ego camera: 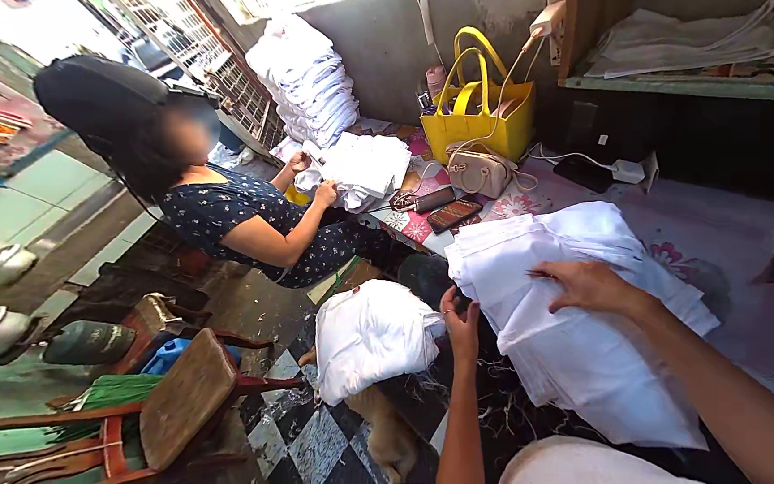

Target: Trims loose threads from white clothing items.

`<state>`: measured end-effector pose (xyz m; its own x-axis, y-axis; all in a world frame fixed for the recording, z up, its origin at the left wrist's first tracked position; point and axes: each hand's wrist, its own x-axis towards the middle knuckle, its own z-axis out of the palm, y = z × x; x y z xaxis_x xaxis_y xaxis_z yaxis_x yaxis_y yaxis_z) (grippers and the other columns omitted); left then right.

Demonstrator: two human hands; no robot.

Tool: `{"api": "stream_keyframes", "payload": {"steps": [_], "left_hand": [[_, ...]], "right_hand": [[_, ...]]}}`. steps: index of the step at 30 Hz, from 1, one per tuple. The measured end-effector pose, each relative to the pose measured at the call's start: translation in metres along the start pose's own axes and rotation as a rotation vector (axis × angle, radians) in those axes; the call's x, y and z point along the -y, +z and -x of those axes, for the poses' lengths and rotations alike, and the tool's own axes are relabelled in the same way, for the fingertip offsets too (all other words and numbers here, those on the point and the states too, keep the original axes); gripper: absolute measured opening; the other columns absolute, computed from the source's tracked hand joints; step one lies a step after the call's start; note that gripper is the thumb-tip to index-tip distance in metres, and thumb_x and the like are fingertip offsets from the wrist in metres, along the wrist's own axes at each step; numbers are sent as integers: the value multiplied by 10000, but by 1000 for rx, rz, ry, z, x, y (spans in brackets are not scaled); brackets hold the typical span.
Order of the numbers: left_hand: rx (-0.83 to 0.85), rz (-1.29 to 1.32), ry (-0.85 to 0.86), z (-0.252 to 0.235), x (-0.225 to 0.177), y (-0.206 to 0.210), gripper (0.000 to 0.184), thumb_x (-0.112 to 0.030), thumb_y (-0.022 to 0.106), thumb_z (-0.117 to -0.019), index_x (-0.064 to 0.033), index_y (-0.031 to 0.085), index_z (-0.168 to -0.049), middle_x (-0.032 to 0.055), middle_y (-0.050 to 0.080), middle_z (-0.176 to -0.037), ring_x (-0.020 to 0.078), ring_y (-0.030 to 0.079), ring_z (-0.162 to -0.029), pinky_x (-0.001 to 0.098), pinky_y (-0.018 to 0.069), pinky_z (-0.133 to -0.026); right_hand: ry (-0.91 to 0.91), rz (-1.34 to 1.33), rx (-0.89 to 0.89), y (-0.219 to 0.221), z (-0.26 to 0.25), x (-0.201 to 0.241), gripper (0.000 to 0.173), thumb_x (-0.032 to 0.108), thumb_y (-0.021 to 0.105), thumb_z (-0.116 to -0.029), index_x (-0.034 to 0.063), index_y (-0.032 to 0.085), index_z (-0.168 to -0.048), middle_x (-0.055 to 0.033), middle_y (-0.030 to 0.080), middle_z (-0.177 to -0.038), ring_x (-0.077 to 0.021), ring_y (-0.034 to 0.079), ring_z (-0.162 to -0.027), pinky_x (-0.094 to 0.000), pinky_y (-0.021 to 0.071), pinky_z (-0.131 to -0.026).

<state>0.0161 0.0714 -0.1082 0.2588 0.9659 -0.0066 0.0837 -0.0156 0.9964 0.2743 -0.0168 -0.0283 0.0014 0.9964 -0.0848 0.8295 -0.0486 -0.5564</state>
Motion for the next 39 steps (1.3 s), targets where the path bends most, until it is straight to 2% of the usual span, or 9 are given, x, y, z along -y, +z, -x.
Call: {"api": "stream_keyframes", "payload": {"steps": [5,8,11,14,17,21,26,31,39], "left_hand": [[275,-17,-356,35,4,8,570,-106,691,-953,82,424,-1421,165,704,-980,157,677,-783,348,575,-729],[328,30,-367,38,-18,2,279,1,640,-953,94,554,-1200,77,658,-692,113,632,-529,280,565,-530],[373,172,-292,28,-50,-2,199,26,523,-980,64,510,-1175,54,677,-723,137,683,-600,305,600,-594],[81,118,25,0,-69,8,218,-3,485,-1023,125,527,-1194,91,698,-851,119,696,-705,299,605,-681],[-136,-215,195,-51,-85,21,320,-112,581,-1022,143,592,-1214,229,679,-1054,228,680,-898,372,569,-825],[15,-522,13,-119,-68,45,453,-283,695,-980,73,640,-1254,290,619,-1268,382,610,-1182,503,478,-1042],[-104,-102,-44,-136,-40,27,165,-73,655,-989,86,701,-990,115,700,-809,122,637,-689,292,547,-689],[-366,58,-166,-123,-37,-25,260,-110,500,-1082,118,624,-1093,115,696,-760,99,632,-578,251,539,-573],[185,-627,247,-127,-57,33,239,-28,604,-970,43,731,-1160,249,698,-1161,332,666,-1121,448,499,-1030]], "right_hand": [[26,151,162,5,35,-9,746,296,896,-785,146,563,-1436,-193,674,-1252,-443,681,-1014,-672,499,-827],[-42,83,-29,15,44,-25,274,98,702,-905,55,701,-1176,-211,719,-1039,-436,707,-892,-657,522,-738],[-166,-174,-96,-5,31,-30,157,59,621,-959,-36,725,-1027,-201,704,-890,-334,671,-786,-550,530,-756],[-88,-406,-156,-32,4,-22,187,89,628,-991,-74,701,-1045,-147,668,-854,-167,590,-756,-374,511,-764],[245,-441,-384,-26,-37,-21,306,216,681,-1001,-88,666,-971,-206,614,-810,-308,579,-764,-534,482,-751],[429,-129,-446,15,-66,-29,478,423,534,-1052,-36,665,-1025,-289,689,-959,-499,669,-980,-702,468,-829],[342,-139,-439,15,-58,-36,489,422,511,-1063,-44,657,-1050,-278,683,-940,-472,671,-952,-670,475,-814],[318,-115,-458,17,-57,-38,469,407,513,-1064,-39,654,-1029,-269,680,-914,-466,673,-922,-661,472,-785],[297,-94,-457,19,-54,-38,468,397,507,-1068,-50,643,-1045,-271,670,-914,-466,669,-906,-655,474,-767]]}}
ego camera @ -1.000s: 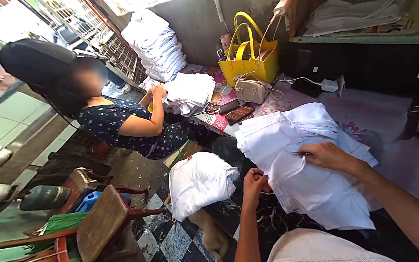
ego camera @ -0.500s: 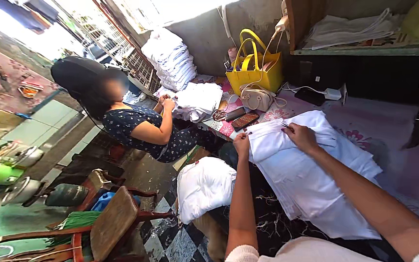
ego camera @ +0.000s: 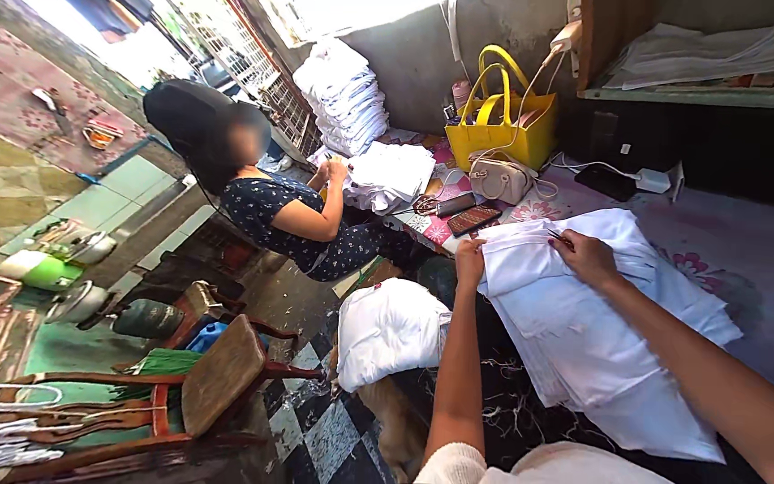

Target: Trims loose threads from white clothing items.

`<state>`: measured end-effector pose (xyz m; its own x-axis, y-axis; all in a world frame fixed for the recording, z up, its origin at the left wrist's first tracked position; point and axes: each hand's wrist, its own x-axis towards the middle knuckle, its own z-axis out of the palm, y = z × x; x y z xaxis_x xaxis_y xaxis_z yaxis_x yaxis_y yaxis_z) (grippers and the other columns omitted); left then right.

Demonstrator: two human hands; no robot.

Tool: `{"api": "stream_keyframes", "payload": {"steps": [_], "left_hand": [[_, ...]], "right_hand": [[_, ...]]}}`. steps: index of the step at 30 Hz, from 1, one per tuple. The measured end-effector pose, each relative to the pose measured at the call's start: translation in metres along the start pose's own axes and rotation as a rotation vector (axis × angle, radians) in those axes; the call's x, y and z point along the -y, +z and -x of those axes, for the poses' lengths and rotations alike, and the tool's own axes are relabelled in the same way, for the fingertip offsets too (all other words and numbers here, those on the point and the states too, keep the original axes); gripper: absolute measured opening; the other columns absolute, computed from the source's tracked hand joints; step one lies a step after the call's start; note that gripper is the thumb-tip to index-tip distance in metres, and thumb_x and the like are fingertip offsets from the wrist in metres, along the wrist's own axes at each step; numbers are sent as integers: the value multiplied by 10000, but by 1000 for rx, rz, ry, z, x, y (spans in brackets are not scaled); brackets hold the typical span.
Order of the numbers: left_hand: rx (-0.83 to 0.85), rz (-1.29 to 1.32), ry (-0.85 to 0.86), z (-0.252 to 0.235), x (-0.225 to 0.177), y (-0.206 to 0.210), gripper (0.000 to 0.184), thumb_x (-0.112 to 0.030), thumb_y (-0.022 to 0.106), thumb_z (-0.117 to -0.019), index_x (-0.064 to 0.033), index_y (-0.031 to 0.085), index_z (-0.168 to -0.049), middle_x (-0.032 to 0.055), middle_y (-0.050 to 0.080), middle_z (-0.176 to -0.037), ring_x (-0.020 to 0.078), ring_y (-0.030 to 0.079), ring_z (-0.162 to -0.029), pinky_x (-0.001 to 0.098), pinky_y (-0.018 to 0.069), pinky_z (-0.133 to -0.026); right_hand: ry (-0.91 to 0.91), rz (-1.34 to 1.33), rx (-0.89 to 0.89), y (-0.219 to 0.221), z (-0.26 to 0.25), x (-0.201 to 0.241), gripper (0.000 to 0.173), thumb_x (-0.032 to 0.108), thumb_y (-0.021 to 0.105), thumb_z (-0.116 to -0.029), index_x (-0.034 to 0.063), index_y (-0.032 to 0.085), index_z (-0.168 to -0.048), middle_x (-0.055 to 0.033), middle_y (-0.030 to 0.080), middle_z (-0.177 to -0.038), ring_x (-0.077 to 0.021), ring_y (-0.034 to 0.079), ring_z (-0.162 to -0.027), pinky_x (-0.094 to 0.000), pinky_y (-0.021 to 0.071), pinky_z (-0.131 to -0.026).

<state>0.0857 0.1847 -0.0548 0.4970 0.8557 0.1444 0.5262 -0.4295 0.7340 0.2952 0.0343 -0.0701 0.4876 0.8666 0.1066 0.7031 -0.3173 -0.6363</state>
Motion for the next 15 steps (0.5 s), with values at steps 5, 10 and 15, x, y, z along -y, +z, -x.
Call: {"api": "stream_keyframes", "payload": {"steps": [5,10,15], "left_hand": [[-161,444,-208,3,29,-13,166,-59,627,-998,74,712,-1051,107,709,-811,102,638,-637,274,556,-640],[-421,525,-430,22,66,-51,213,-65,533,-1057,97,651,-1132,140,702,-827,132,656,-621,289,572,-619],[-211,170,203,19,40,-31,299,89,517,-959,19,762,-1115,216,685,-1236,305,651,-1171,436,524,-1027]], "right_hand": [[-80,-6,-10,1,-1,-10,468,375,495,-1070,-71,635,-1080,-285,658,-909,-475,658,-878,-662,472,-769],[-61,27,-43,5,-1,-6,443,359,503,-1069,-60,646,-1075,-286,665,-900,-480,664,-875,-671,472,-765],[-47,47,-50,5,0,-2,451,360,503,-1071,-67,647,-1075,-293,665,-894,-490,661,-872,-678,471,-763]]}}
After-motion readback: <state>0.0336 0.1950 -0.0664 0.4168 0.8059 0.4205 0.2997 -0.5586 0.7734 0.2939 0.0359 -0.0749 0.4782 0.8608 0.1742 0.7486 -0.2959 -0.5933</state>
